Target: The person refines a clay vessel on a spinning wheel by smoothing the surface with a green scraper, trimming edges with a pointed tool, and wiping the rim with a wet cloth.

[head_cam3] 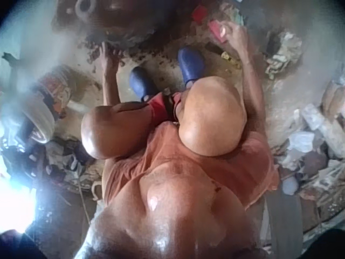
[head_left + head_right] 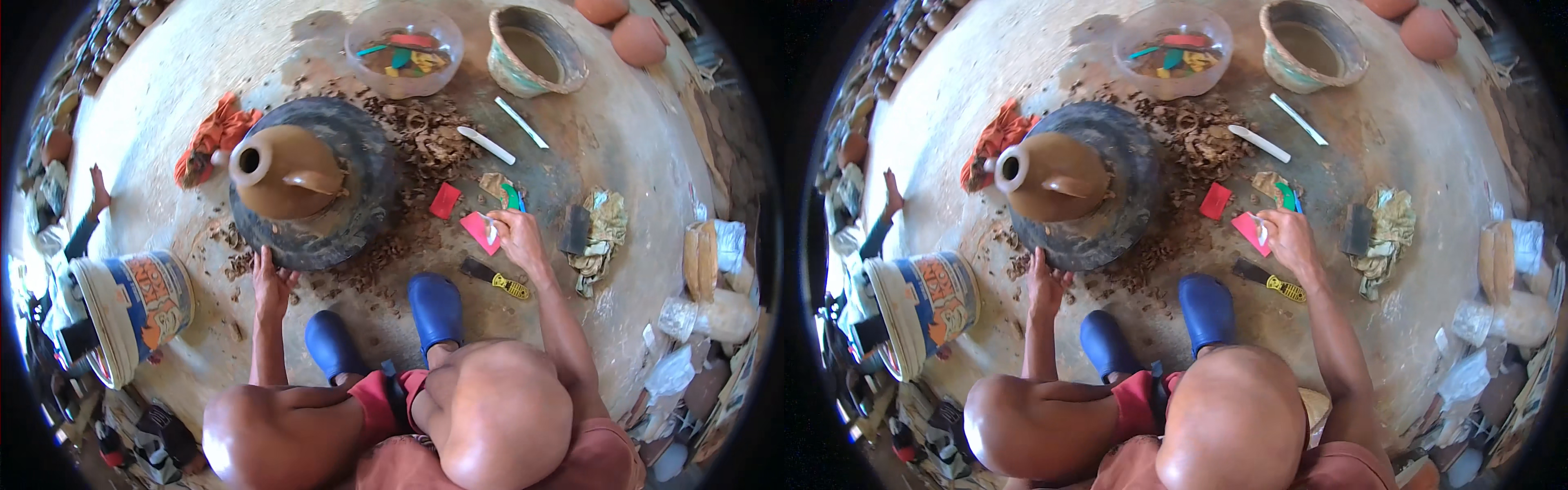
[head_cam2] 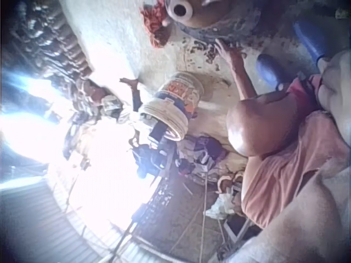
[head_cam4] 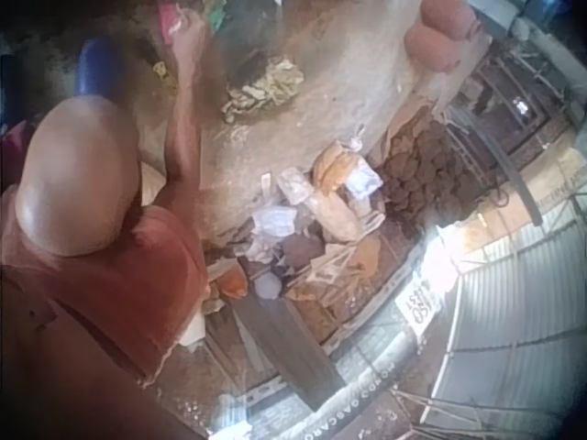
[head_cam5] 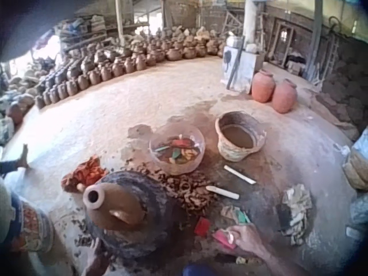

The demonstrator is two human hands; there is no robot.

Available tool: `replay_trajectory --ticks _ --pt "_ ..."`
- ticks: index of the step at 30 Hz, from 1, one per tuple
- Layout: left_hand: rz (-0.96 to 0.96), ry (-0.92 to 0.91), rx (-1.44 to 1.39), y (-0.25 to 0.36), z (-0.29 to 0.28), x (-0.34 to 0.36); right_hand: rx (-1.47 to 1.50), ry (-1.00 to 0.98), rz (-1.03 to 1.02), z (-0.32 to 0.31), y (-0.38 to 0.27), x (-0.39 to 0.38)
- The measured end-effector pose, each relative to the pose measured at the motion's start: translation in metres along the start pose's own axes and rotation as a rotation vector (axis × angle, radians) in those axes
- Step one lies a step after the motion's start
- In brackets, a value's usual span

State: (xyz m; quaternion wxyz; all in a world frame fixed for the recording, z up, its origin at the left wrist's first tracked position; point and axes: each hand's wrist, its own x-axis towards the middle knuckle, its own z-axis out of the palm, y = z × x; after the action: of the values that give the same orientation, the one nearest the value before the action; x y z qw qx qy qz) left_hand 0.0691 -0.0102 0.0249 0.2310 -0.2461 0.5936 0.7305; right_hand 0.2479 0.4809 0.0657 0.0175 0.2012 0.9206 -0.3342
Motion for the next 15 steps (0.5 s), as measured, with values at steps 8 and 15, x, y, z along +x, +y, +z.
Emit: replay_trajectory --ticks 8,15 --pt "-0.126 -0.016 -0.086 0.013 -0.023 0.013 -0.074 0.444 -0.086 -0.088 -0.005 0.080" --pt "0.155 0.300 0.077 0.022 0.026 0.053 -0.078 0.533 -0.104 -0.156 -0.015 0.160"
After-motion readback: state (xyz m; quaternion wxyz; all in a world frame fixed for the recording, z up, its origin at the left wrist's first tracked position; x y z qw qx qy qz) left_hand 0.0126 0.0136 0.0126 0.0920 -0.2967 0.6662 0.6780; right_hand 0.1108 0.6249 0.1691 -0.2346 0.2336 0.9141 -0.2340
